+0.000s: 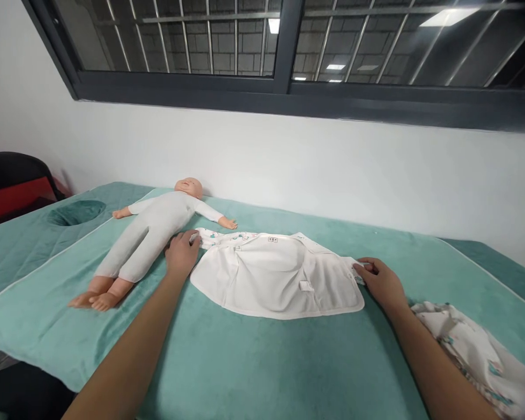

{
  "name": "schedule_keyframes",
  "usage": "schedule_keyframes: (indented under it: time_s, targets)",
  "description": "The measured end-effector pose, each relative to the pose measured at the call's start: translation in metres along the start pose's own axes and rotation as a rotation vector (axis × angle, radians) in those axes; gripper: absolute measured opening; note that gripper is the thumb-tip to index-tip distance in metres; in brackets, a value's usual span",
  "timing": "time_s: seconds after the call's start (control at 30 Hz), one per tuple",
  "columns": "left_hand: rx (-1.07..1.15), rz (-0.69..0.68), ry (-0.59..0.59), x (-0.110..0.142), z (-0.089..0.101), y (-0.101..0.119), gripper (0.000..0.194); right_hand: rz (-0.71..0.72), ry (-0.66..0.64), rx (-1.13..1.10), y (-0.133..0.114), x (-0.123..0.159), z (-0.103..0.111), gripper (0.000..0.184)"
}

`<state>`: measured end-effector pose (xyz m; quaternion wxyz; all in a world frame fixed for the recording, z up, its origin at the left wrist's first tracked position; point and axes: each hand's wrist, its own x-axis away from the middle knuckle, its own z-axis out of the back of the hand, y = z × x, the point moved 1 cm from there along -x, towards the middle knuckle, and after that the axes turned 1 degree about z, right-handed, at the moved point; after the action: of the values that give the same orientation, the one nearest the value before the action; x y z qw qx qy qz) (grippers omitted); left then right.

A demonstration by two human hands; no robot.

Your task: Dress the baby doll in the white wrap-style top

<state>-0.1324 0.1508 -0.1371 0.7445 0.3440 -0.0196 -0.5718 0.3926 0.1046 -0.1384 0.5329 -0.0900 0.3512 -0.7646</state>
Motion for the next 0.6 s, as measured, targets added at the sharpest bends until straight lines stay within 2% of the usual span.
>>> schedule_keyframes:
  time_s: [0.1,0.17,0.27,0.43,0.5,0.6]
  targets:
    - [0.089,-0.011,0.049,0.0,0.001,-0.003,0.027,-0.013,0.123,-0.226,0.003,-0.012,-0.003,0.043]
    - [0.086,0.007,0.087,0.001,0.003,-0.004,0.028,-0.028,0.22,-0.272,0.006,-0.02,-0.006,0.041]
    - [0.036,0.023,0.11,0.004,0.005,-0.002,0.029,-0.033,0.263,-0.203,0.008,-0.03,-0.011,0.037]
    - [-0.057,0.011,0.032,0.004,0.003,0.0,0.028,0.017,0.235,-0.101,0.003,-0.035,-0.015,0.028]
    - [-0.047,-0.028,0.07,0.003,0.003,0.001,0.029,0.088,0.255,-0.049,-0.005,-0.03,-0.013,0.028]
    - [-0.007,-0.112,0.206,0.009,0.005,0.006,0.027,0.238,0.278,0.016,-0.023,-0.007,-0.009,0.027]
